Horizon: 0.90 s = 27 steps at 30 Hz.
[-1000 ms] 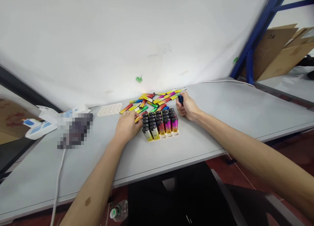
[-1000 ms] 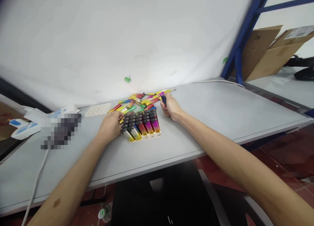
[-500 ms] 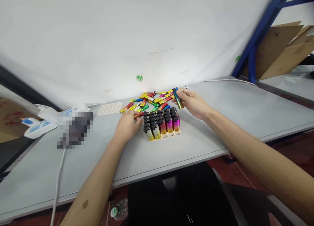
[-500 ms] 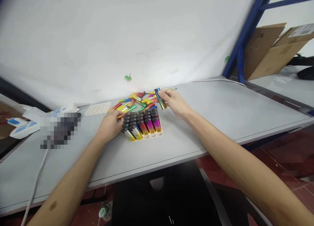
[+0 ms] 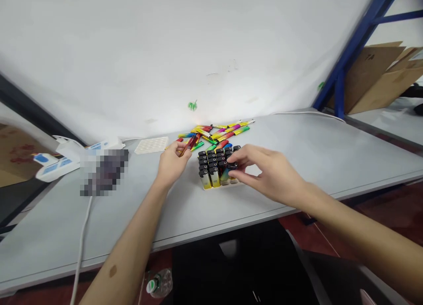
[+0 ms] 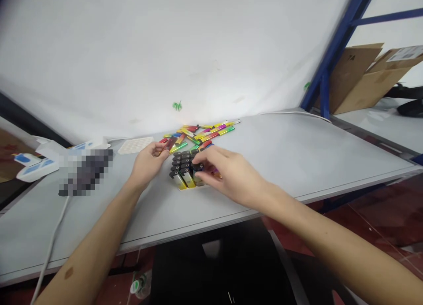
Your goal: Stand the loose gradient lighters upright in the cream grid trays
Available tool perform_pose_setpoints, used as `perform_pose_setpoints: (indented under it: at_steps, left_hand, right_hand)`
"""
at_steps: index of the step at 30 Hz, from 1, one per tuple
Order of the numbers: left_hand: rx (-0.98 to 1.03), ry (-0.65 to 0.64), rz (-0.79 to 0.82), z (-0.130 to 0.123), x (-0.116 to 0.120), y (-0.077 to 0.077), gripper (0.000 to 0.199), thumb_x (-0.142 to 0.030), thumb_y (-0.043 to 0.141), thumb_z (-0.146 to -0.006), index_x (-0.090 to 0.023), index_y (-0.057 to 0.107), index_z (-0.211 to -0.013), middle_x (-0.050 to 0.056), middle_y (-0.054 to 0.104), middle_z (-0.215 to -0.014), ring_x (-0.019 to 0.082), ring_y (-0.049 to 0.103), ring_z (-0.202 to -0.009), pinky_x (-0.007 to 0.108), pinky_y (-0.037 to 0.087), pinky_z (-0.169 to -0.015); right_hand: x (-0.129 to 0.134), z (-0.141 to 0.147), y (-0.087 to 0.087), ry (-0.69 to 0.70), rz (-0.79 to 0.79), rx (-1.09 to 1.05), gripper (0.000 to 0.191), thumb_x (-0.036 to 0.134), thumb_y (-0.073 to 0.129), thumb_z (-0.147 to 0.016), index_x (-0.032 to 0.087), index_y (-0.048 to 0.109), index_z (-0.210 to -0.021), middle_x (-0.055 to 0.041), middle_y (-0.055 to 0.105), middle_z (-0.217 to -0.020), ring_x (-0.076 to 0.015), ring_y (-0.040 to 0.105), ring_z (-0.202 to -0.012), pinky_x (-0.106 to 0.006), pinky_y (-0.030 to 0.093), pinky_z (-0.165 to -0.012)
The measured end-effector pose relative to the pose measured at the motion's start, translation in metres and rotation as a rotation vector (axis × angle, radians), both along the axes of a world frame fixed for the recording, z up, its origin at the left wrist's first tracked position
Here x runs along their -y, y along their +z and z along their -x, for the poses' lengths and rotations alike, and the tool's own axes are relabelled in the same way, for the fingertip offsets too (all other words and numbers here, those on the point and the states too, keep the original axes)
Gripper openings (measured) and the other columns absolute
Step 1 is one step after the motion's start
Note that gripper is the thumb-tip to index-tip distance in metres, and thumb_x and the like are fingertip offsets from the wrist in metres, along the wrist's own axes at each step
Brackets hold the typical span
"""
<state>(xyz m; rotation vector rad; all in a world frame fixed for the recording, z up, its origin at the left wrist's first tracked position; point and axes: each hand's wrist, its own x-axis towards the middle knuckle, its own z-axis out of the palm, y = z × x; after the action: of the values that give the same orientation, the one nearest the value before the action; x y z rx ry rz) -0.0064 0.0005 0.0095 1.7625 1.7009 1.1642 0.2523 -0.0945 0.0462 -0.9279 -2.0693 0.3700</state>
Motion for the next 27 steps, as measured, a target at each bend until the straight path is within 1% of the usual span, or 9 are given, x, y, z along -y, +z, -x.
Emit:
perform_pose_setpoints:
  at_steps: [4,7,11,13,16,19,23,25,27]
  left_hand:
    - [0.111,-0.031,0.004,-0.002,0.001,0.000,0.024,-0.036,0.068,-0.077,-0.020,0.066,-0.096,0.003,0.071,-0.088,0.019,0.064,-0.081,0.032,0.049,-0.077]
    - [0.124,-0.063,-0.004,-0.005,0.004,0.004,0.023,-0.035,0.068,-0.078,-0.020,0.066,-0.095,0.003,0.071,-0.089,0.018,0.063,-0.081,0.033,0.049,-0.078]
    - [0.169,-0.120,-0.006,-0.008,0.007,0.006,0.025,-0.035,0.068,-0.080,-0.018,0.068,-0.099,0.005,0.071,-0.094,0.018,0.063,-0.084,0.032,0.049,-0.079]
    - [0.204,-0.170,-0.004,-0.008,0.008,0.007,0.028,-0.036,0.069,-0.081,-0.018,0.068,-0.102,0.005,0.071,-0.096,0.018,0.063,-0.085,0.032,0.049,-0.079]
    - [0.244,-0.241,-0.001,-0.009,0.009,0.007,0.031,-0.039,0.070,-0.083,-0.018,0.070,-0.105,0.006,0.072,-0.100,0.018,0.063,-0.087,0.032,0.049,-0.080]
    - [0.265,-0.303,0.001,-0.009,0.010,0.007,0.033,-0.042,0.072,-0.084,-0.019,0.071,-0.108,0.006,0.073,-0.105,0.018,0.064,-0.090,0.033,0.050,-0.083]
    - [0.316,-0.375,-0.030,-0.009,0.011,0.008,0.038,-0.043,0.073,-0.084,-0.020,0.072,-0.114,0.007,0.073,-0.115,0.020,0.065,-0.099,0.034,0.051,-0.090]
    - [0.334,-0.391,-0.055,-0.009,0.012,0.008,0.038,-0.043,0.074,-0.084,-0.021,0.073,-0.115,0.007,0.073,-0.119,0.021,0.066,-0.103,0.034,0.051,-0.093]
    - [0.344,-0.390,-0.066,-0.009,0.012,0.008,0.039,-0.042,0.075,-0.083,-0.020,0.074,-0.115,0.007,0.073,-0.120,0.021,0.066,-0.104,0.035,0.052,-0.094]
  right_hand:
    - [-0.004,0.005,-0.012,-0.015,-0.078,0.192,0.020,0.016,0.068,-0.091,0.022,0.064,-0.110,-0.0046,0.071,-0.099,-0.0159,0.069,-0.077,-0.030,0.057,-0.070]
    - [-0.004,0.009,-0.012,-0.048,-0.136,0.285,0.020,0.017,0.066,-0.093,0.020,0.066,-0.113,-0.0053,0.070,-0.099,-0.0155,0.068,-0.077,-0.028,0.054,-0.068]
    - [0.003,0.016,-0.008,-0.182,-0.333,0.433,0.016,0.023,0.059,-0.098,0.020,0.073,-0.105,-0.0066,0.066,-0.095,-0.0149,0.060,-0.070,-0.026,0.043,-0.055]
    - [0.007,0.019,-0.007,-0.238,-0.393,0.462,0.018,0.026,0.058,-0.098,0.020,0.075,-0.100,-0.0066,0.065,-0.090,-0.0150,0.057,-0.069,-0.027,0.039,-0.052]
    - [0.004,0.021,-0.002,-0.273,-0.411,0.380,0.021,0.029,0.058,-0.098,0.019,0.076,-0.105,-0.0073,0.065,-0.091,-0.0161,0.058,-0.072,-0.028,0.042,-0.056]
    - [-0.012,0.022,0.009,-0.290,-0.346,0.217,0.022,0.028,0.055,-0.099,0.020,0.074,-0.107,-0.0081,0.068,-0.094,-0.0194,0.062,-0.084,-0.031,0.048,-0.068]
    - [-0.051,0.030,0.026,-0.243,-0.141,0.096,0.021,0.031,0.059,-0.097,0.019,0.072,-0.108,-0.0082,0.071,-0.098,-0.0239,0.064,-0.097,-0.037,0.049,-0.083]
    - [-0.069,0.037,0.029,-0.151,-0.001,0.075,0.025,0.035,0.065,-0.092,0.019,0.072,-0.111,-0.0082,0.073,-0.103,-0.0239,0.065,-0.098,-0.037,0.050,-0.085]
    - [-0.083,0.044,0.030,-0.025,0.143,0.042,0.021,0.034,0.067,-0.089,0.019,0.073,-0.103,-0.0069,0.074,-0.102,-0.0223,0.067,-0.095,-0.036,0.051,-0.083]
